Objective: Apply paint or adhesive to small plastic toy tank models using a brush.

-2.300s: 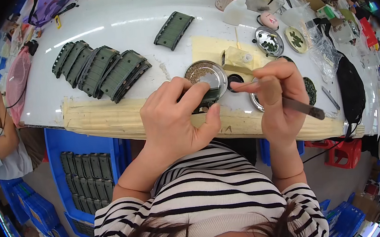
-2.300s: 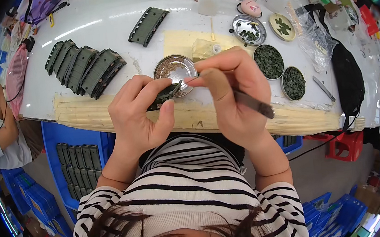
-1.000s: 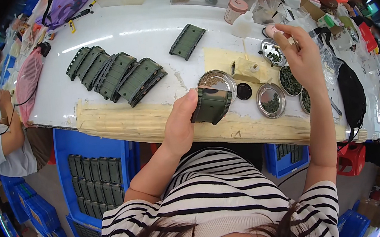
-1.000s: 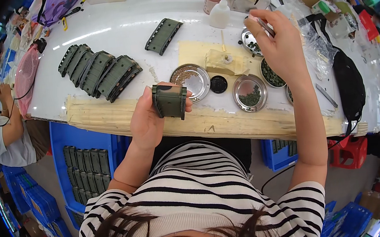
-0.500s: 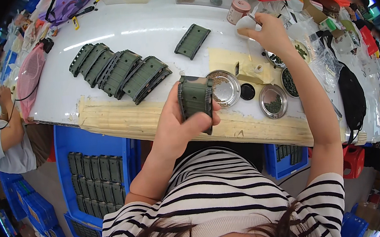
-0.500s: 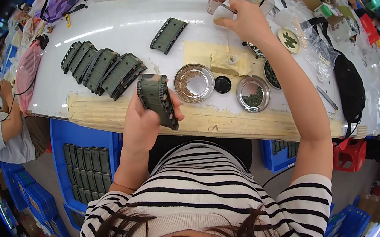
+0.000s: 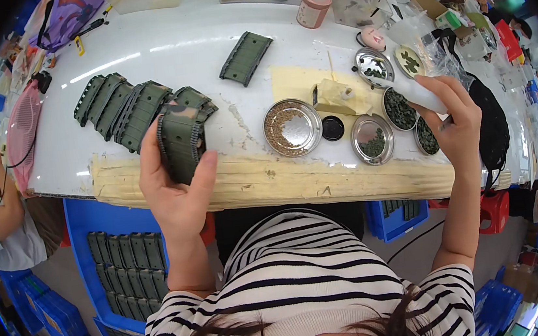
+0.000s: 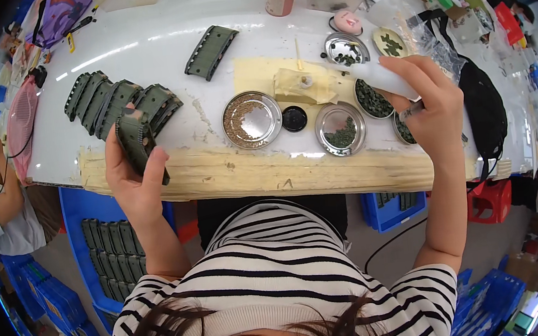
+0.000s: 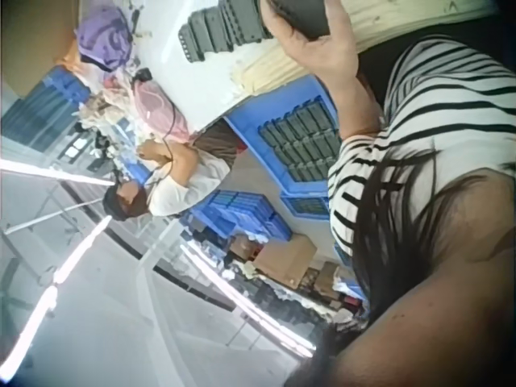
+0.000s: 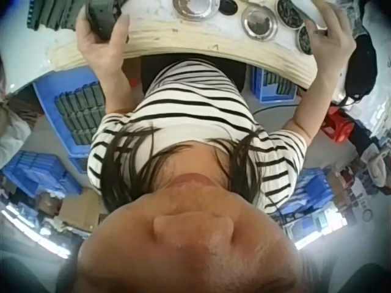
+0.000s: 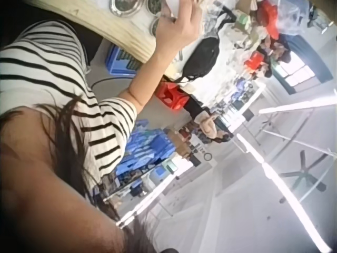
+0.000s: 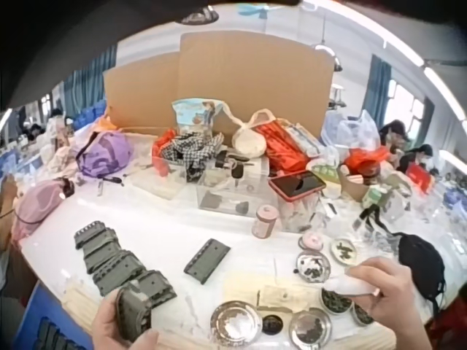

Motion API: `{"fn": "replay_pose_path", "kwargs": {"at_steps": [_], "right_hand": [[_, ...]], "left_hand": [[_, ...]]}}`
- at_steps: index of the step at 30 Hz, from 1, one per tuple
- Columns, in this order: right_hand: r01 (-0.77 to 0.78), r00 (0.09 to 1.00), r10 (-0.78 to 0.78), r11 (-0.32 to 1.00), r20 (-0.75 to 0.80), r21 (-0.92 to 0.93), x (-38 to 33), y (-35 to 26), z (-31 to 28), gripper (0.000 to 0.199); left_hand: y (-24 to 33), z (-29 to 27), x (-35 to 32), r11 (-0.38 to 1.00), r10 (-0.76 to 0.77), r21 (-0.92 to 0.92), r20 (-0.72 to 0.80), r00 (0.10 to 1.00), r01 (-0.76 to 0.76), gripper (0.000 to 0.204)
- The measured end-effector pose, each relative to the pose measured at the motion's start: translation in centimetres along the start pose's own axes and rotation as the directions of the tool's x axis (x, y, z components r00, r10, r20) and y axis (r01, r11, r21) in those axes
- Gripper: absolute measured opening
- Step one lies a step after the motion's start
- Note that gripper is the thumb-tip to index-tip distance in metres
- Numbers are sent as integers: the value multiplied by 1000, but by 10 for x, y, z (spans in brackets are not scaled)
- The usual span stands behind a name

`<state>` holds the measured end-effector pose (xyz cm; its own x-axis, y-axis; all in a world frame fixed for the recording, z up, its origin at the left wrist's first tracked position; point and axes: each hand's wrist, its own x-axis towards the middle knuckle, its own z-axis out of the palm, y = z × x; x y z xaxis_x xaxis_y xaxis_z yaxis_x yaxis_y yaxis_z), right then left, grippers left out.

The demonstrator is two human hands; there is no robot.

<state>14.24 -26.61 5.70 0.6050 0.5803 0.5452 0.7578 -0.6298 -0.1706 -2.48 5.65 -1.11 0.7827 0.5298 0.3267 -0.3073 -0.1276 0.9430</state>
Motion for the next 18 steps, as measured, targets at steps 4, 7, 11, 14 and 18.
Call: {"fn": "replay_pose_path", "kwargs": {"at_steps": [4, 7, 11, 14, 18], "right_hand": [[31, 999, -20, 974, 50, -224, -9, 3, -7, 48], [99, 994, -78, 945, 77, -313, -5, 5, -8, 51], [163, 986, -138, 905, 91, -393, -2, 6, -8, 54], [182, 982, -147, 893, 116, -412, 0, 4, -10, 55], [198, 979, -157, 879, 128, -433, 3, 2, -12, 56]], "left_hand": [[0, 8, 9, 976, 89, 206, -56, 994, -76, 60], [0, 0, 19, 806, 215, 568, -16, 976, -168, 54], [7, -10, 31, 611, 293, 767, 9, 956, -194, 51], [14, -16, 39, 571, 253, 801, 33, 967, -177, 50], [7, -24, 43, 573, 202, 802, 63, 977, -170, 49]]}}
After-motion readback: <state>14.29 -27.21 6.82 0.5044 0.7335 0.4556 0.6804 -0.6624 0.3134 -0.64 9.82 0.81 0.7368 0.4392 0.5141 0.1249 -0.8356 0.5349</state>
